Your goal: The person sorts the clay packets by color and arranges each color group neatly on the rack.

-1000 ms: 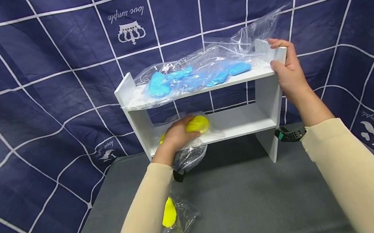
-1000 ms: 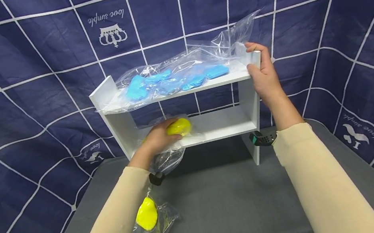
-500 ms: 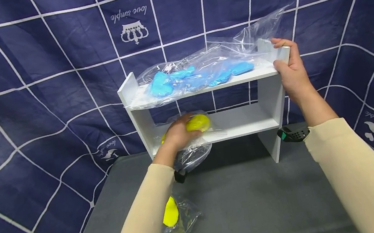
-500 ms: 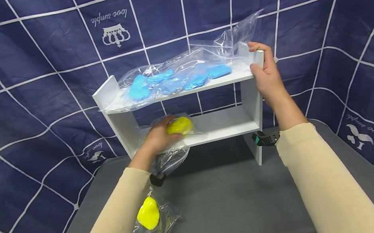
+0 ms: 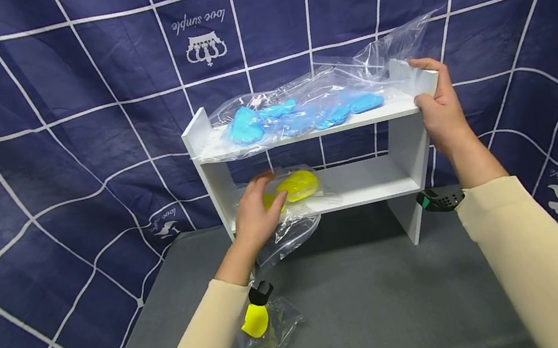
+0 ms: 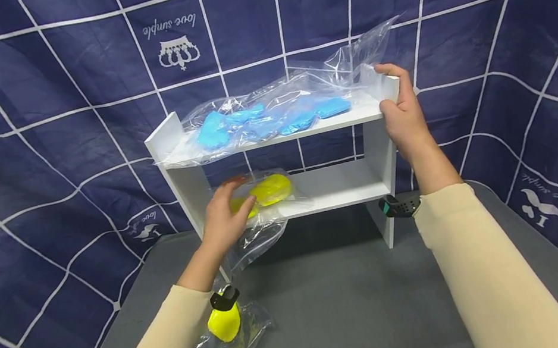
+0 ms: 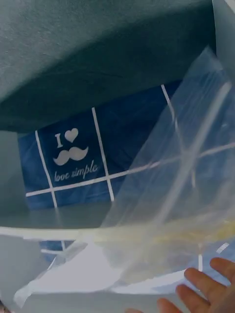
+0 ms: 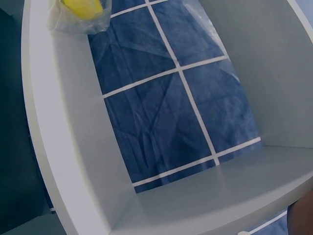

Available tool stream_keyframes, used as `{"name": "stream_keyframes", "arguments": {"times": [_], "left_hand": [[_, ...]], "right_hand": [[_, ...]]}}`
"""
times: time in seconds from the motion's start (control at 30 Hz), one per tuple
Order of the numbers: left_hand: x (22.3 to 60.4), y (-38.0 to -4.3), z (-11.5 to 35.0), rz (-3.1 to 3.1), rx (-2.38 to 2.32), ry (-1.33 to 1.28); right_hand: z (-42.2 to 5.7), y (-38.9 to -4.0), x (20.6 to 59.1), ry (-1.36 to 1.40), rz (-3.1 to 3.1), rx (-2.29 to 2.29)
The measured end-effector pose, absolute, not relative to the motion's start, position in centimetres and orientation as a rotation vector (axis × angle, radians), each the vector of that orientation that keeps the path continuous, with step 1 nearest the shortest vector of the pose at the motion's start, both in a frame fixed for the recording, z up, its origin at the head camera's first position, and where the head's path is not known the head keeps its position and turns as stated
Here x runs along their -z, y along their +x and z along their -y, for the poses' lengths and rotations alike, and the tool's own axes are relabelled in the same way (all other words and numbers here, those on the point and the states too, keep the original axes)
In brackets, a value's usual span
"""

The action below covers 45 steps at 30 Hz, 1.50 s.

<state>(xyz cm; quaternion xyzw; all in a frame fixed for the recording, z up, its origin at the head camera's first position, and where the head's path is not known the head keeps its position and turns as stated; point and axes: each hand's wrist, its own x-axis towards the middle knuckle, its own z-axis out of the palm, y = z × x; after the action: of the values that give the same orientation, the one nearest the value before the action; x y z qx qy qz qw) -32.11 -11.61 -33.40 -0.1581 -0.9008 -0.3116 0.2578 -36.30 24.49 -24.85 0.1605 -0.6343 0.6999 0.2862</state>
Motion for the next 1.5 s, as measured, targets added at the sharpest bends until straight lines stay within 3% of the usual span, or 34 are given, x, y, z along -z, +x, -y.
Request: {"name": "stream_keyframes", "arguments": {"times": [0.47,0.8,1.33,1.5], "left_hand": [[35.7,-26.8,17.1,2.036,1.064,-0.581],[39.2,-23.9,19.1,2.008,1.009,-0.474],[44.4,-22.3,24.6,2.676,0.915,-0.410],[46.4,-22.4,26.0,2.835,0.893,-0.564]], "right_hand": [[-24.3,-36.0,24.2,0.399,1.694,-1.924],[-24.1,-36.3,24.3,0.410,1.673,-1.922],[-24.1,-36.3,24.3,0.408,1.679,-1.917],[-24.2,-36.2,24.3,0.403,1.677,-1.924]]}}
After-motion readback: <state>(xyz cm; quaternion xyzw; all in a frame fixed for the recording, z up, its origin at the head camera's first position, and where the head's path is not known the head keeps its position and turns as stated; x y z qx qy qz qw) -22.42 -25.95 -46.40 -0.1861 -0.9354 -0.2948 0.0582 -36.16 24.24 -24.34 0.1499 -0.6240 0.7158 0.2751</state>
